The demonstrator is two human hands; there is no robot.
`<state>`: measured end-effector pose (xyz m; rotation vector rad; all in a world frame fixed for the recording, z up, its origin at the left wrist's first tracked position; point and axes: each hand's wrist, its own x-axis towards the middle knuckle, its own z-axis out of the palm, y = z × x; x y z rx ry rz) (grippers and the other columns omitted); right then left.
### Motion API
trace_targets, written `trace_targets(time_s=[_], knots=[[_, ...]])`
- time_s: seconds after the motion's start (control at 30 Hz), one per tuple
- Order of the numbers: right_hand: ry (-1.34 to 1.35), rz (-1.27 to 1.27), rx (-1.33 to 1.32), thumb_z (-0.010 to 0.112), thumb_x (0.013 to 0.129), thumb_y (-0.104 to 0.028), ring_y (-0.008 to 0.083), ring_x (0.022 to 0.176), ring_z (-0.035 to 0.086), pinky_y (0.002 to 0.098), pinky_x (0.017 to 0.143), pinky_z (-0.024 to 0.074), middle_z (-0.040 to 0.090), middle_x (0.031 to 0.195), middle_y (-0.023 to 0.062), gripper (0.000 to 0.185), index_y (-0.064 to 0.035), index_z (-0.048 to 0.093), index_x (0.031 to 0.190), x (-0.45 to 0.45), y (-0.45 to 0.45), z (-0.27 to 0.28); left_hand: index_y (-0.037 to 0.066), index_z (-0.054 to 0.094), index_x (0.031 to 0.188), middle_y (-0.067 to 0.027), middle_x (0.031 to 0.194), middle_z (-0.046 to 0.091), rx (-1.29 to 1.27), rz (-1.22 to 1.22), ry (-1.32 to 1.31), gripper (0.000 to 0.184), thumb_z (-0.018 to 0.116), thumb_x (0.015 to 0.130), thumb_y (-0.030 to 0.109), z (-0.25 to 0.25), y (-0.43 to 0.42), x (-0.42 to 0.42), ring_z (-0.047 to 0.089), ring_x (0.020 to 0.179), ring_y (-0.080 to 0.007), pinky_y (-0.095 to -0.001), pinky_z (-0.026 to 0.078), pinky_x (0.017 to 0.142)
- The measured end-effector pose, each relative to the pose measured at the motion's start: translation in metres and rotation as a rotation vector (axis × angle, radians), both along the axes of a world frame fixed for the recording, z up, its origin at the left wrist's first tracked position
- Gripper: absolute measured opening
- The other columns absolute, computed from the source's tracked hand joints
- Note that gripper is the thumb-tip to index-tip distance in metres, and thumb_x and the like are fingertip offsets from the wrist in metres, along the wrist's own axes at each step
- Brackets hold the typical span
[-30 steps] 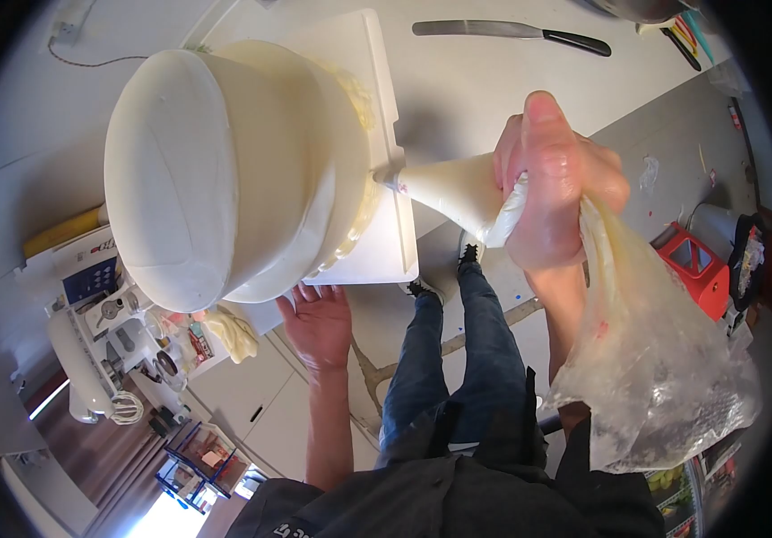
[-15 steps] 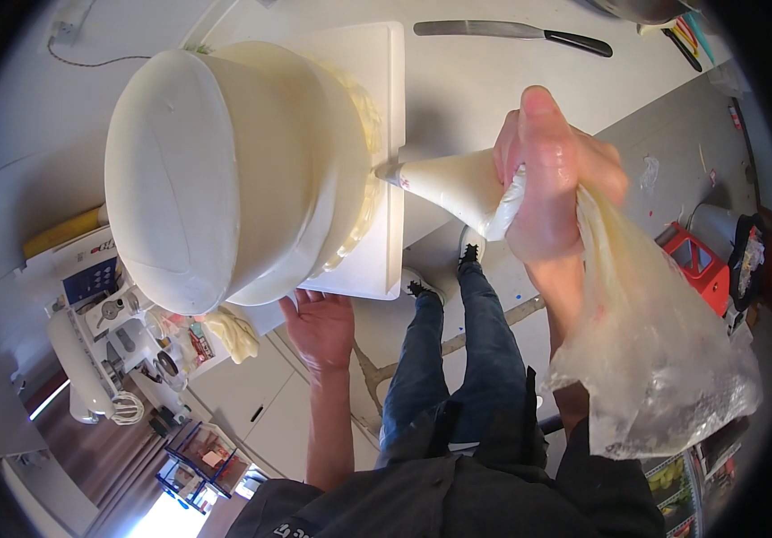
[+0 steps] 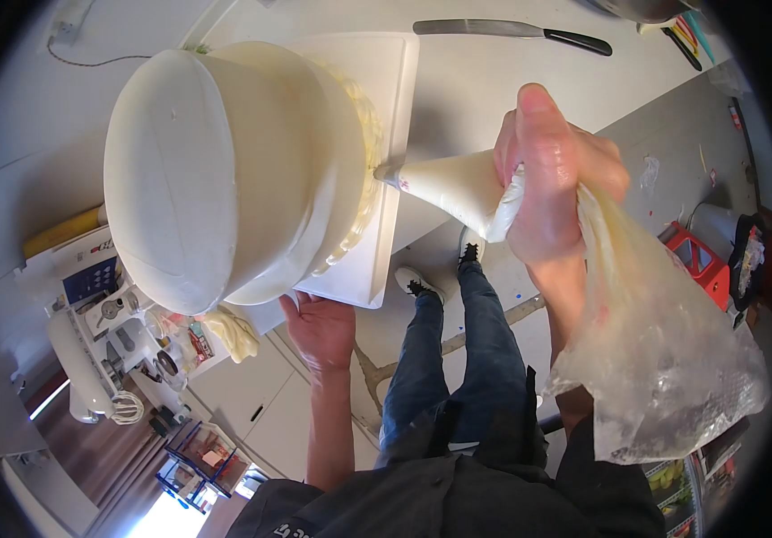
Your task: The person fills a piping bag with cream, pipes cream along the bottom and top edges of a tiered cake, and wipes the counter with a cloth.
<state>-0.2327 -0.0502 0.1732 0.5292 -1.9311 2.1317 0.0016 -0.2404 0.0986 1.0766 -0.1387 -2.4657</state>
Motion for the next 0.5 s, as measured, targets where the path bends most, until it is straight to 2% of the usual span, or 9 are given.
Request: trace_targets(time_s=[0.07, 0.17, 0.27, 0.37, 0.47, 0.5], knots=[[-0.009, 0.005, -0.021, 0.043, 0.103, -0.012, 0.0126, 0.039, 0.032, 0.0309, 0.041, 0.0276, 0.033, 0.046, 0.003, 0.045, -0.0022, 0.042, 0.059, 0.001, 0.0, 0.0, 0.009, 0.058, 0.131, -0.0039, 0.126, 0.066, -0.013, 0.004, -0.035, 0.048, 0.039, 0.105, 0.045, 0.005, 0.002, -0.003, 0.057, 0.12, -0.0201, -0.0404, 0.035, 0.113], [-0.012, -0.004, -0.068, 0.041, 0.104, -0.013, 0.013, 0.039, 0.032, 0.0312, 0.042, 0.029, 0.033, 0.046, 0.0027, 0.047, -0.0032, 0.04, 0.058, 0.003, -0.003, 0.002, 0.009, 0.05, 0.138, -0.0034, 0.143, 0.054, -0.041, -0.067, 0.129, 0.055, 0.029, 0.106, 0.049, -0.001, -0.002, 0.005, 0.046, 0.134, -0.0214, -0.0443, 0.032, 0.116], [-0.016, 0.021, -0.072, 0.037, 0.105, -0.017, 0.0133, 0.04, 0.033, 0.0313, 0.044, 0.0303, 0.035, 0.046, 0.0037, 0.05, -0.0048, 0.038, 0.057, 0.005, 0.0, 0.006, 0.01, 0.05, 0.138, -0.0036, 0.142, 0.054, -0.067, -0.029, 0.024, 0.055, 0.031, 0.106, 0.049, 0.003, -0.001, 0.004, 0.045, 0.134, -0.0214, -0.0444, 0.031, 0.116], [0.037, 0.094, -0.217, 0.04, 0.104, -0.015, 0.0151, 0.039, 0.039, 0.031, 0.04, 0.0292, 0.04, 0.046, 0.0067, 0.051, -0.0011, 0.043, 0.055, 0.004, 0.01, 0.011, 0.01, 0.049, 0.139, -0.0036, 0.143, 0.052, -0.058, -0.025, 0.035, 0.055, 0.034, 0.105, 0.051, 0.012, -0.001, 0.005, 0.044, 0.135, -0.021, -0.0446, 0.03, 0.116], [0.059, 0.092, -0.208, 0.036, 0.105, -0.018, 0.0154, 0.04, 0.038, 0.0312, 0.041, 0.0288, 0.039, 0.045, 0.007, 0.054, -0.0017, 0.039, 0.054, 0.009, 0.023, 0.028, 0.009, 0.047, 0.14, -0.0045, 0.143, 0.05, -0.117, -0.018, -0.013, 0.055, 0.036, 0.105, 0.05, 0.019, 0.001, 0.005, 0.042, 0.135, -0.0216, -0.0445, 0.03, 0.116], [0.025, 0.095, -0.205, 0.037, 0.105, -0.019, 0.0156, 0.04, 0.038, 0.0313, 0.041, 0.0288, 0.039, 0.045, 0.0069, 0.054, -0.0017, 0.04, 0.054, 0.01, 0.028, 0.034, 0.008, 0.045, 0.142, -0.0056, 0.146, 0.046, -0.129, -0.028, -0.001, 0.056, 0.036, 0.104, 0.05, 0.022, 0.002, 0.005, 0.039, 0.137, -0.0237, -0.0449, 0.028, 0.117]])
